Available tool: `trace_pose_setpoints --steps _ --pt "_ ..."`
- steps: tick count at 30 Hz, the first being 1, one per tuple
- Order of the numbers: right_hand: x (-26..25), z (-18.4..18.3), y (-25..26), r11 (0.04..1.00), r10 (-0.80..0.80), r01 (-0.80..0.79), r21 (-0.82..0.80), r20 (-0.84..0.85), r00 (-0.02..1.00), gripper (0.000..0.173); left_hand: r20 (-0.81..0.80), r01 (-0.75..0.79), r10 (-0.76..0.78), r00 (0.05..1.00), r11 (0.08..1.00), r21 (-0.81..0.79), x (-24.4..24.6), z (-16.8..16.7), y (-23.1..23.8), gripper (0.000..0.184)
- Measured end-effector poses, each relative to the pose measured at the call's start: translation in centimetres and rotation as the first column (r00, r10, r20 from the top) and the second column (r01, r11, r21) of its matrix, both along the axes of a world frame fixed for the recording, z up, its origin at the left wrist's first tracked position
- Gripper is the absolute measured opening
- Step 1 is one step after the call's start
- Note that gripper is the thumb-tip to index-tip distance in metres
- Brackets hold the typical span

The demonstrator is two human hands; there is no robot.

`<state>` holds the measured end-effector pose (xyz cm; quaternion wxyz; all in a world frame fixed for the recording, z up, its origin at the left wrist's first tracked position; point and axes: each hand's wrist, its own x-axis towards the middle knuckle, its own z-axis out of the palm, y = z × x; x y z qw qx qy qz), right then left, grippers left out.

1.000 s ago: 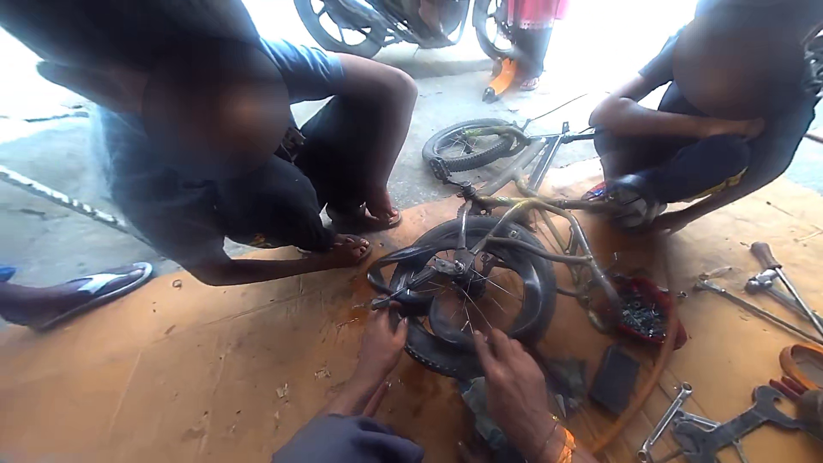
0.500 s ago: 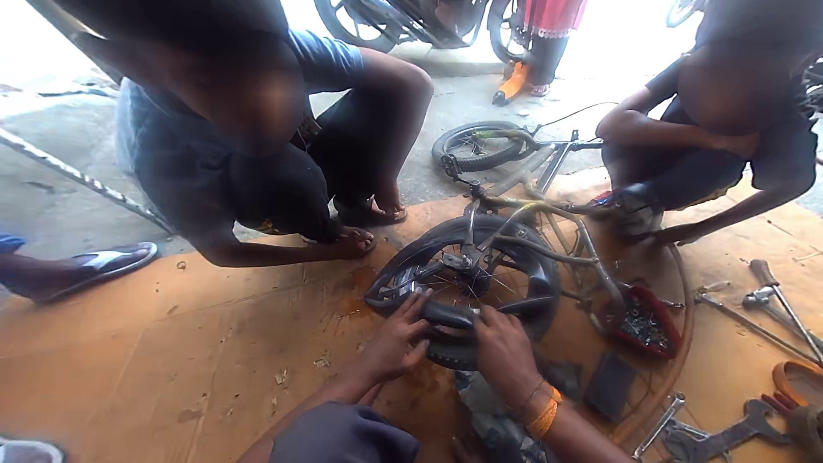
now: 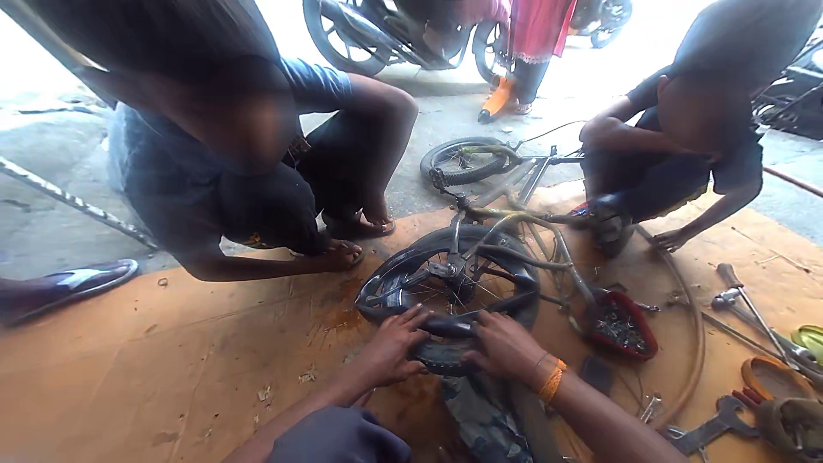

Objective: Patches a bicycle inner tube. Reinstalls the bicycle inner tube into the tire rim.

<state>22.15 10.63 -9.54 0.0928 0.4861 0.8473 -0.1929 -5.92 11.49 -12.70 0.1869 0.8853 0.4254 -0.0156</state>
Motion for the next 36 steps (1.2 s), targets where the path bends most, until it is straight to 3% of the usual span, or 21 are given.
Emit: trace_pose_setpoints --steps 5,10,14,17,23,28,32,34,36 --pt "-1.2 1.0 -0.1 0.989 0.111 -0.102 -0.11 0.077 0.991 0.085 -0.193 0.04 -0.059 0.979 0.994 -0.103 -0.2 0.7 1.2 0.065" --pt "-2.2 1.7 0.3 0.987 0.142 -0.133 -0.093 0.101 0.985 0.077 -0.207 0.071 -0.075 0.976 0.997 -0.027 0.5 2.0 2.0 0.048" --pt "-1.0 2.8 1.5 0.981 0.162 -0.153 -0.12 0.061 0.985 0.071 -0.163 0.042 -0.049 0.985 0.998 -0.044 1.7 4.2 1.8 0.054" --pt "-0.8 3.3 2.7 0.968 0.19 -0.179 -0.178 0.044 0.981 0.064 -0.149 0.055 -0.07 0.986 0.993 -0.104 2.6 5.3 1.8 0.041" --pt "-2.1 3.1 3.6 0.942 0.189 -0.143 -0.303 0.128 0.974 0.048 -0.11 0.177 -0.189 0.976 0.978 -0.114 2.3 3.4 2.2 0.039" --pt "-3.2 3.7 2.6 0.958 0.16 -0.102 -0.268 0.206 0.965 0.059 -0.2 0.258 -0.283 0.938 0.956 -0.139 2.6 3.2 3.2 0.028" --pt "-2.8 3.7 1.9 0.973 0.166 -0.123 -0.197 0.215 0.962 0.064 -0.196 0.186 -0.252 0.948 0.935 -0.303 3.8 4.2 3.7 0.039" --pt "-2.8 4.3 1.2 0.978 0.093 -0.059 -0.199 0.165 0.982 0.089 -0.222 0.149 -0.253 0.942 0.905 -0.399 5.0 5.1 4.1 0.054" --pt "-3.2 4.8 0.9 0.982 0.035 -0.007 -0.189 0.146 0.989 0.098 -0.254 0.123 -0.271 0.928 0.87 -0.477 6.4 6.1 4.5 0.064"
